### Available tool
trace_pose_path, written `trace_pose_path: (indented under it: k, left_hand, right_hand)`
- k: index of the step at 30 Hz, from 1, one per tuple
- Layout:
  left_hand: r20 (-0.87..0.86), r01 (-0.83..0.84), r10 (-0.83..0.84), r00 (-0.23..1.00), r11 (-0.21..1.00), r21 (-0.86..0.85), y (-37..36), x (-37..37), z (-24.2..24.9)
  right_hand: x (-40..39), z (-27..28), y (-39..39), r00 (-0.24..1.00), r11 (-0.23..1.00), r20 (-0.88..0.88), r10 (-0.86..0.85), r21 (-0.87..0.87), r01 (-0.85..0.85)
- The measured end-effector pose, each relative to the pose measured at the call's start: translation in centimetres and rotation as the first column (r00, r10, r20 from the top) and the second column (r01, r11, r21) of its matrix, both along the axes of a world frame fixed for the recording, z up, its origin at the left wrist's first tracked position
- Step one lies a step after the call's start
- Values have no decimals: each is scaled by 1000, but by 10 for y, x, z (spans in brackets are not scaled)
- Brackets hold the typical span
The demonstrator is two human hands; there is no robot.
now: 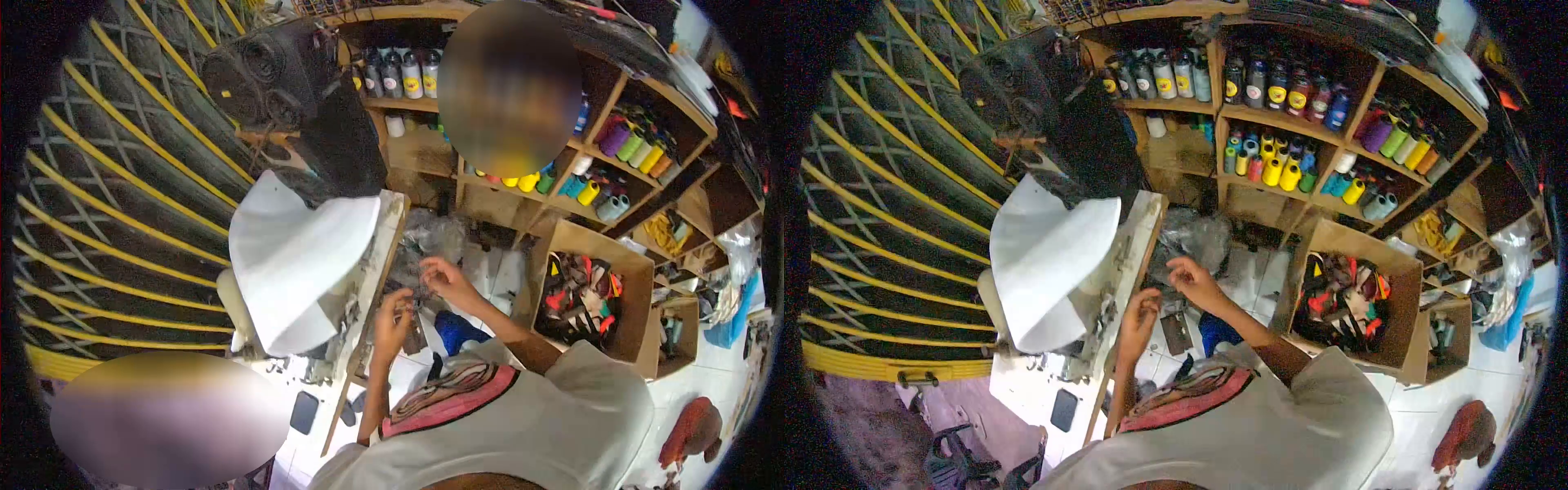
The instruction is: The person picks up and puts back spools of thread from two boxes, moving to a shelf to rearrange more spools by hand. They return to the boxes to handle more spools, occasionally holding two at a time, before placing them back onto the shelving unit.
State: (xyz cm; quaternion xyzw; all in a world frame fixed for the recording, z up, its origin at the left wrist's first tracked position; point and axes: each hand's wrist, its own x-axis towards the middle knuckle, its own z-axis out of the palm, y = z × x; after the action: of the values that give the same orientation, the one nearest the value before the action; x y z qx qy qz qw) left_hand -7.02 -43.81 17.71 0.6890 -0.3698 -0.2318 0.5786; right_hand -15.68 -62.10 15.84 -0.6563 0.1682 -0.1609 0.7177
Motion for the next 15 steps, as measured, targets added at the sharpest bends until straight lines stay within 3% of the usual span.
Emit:
trace_pose_path:
  k: [2, 3, 5, 7, 14, 15]
  left_hand:
    - [-98, -44, 45, 994, 999, 13, 15, -13, 21]
    - [-36, -88, 90, 995, 995, 52, 22, -20, 36]
    - [-71, -132, 130, 989, 991, -33, 37, -39, 57]
    - [-90, -169, 159, 983, 978, -119, 51, -55, 58]
    - [-270, -123, 83, 959, 983, -135, 82, -99, 65]
    - [-230, -78, 44, 972, 987, -137, 83, -101, 67]
  right_hand:
    - [-20, 15, 13, 1000, 1000, 28, -10, -23, 11]
    - [-29, 23, 19, 999, 1000, 37, -21, -13, 21]
    - [-49, 40, 30, 998, 999, 53, -34, 21, 33]
    - [-68, 41, 43, 993, 996, 99, -69, -55, 74]
    - [-140, 61, 70, 988, 993, 97, -117, -3, 118]
    - [-147, 52, 67, 980, 990, 145, -134, -14, 138]
